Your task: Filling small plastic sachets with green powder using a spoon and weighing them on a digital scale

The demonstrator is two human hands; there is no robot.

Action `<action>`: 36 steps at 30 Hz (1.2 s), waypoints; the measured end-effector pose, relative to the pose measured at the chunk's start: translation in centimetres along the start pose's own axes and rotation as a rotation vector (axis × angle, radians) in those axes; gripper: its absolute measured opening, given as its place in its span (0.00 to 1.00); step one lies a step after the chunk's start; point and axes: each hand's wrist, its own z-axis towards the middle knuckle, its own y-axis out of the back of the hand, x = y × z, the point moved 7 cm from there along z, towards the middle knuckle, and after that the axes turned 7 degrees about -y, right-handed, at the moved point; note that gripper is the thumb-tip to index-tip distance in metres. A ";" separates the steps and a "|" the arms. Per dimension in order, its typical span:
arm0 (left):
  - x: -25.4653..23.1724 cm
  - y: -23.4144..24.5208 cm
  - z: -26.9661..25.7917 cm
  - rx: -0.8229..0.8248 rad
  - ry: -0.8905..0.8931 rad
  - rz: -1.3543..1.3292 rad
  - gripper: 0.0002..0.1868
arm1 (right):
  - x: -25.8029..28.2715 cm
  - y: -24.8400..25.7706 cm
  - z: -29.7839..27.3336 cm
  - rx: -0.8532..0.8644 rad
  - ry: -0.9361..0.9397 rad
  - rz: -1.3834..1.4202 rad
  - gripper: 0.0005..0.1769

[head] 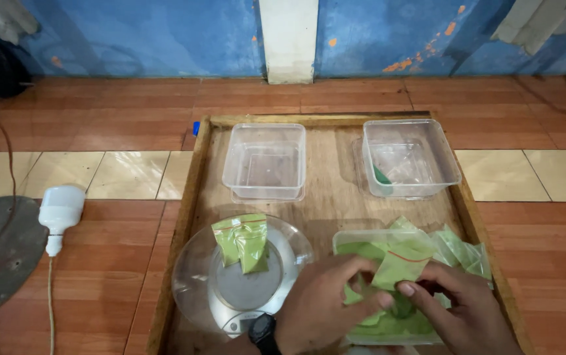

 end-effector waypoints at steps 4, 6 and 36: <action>0.7 -0.6 -0.3 -0.073 0.068 -0.190 0.12 | -0.1 -0.7 0.1 0.053 0.174 -0.042 0.09; 0.7 -0.4 -0.5 -0.076 0.024 -0.119 0.17 | 0.3 -0.7 0.2 0.048 0.243 -0.038 0.09; -0.7 -0.2 -1.2 -0.025 -0.177 0.031 0.18 | -2.0 -0.7 -0.4 0.010 0.109 -0.073 0.09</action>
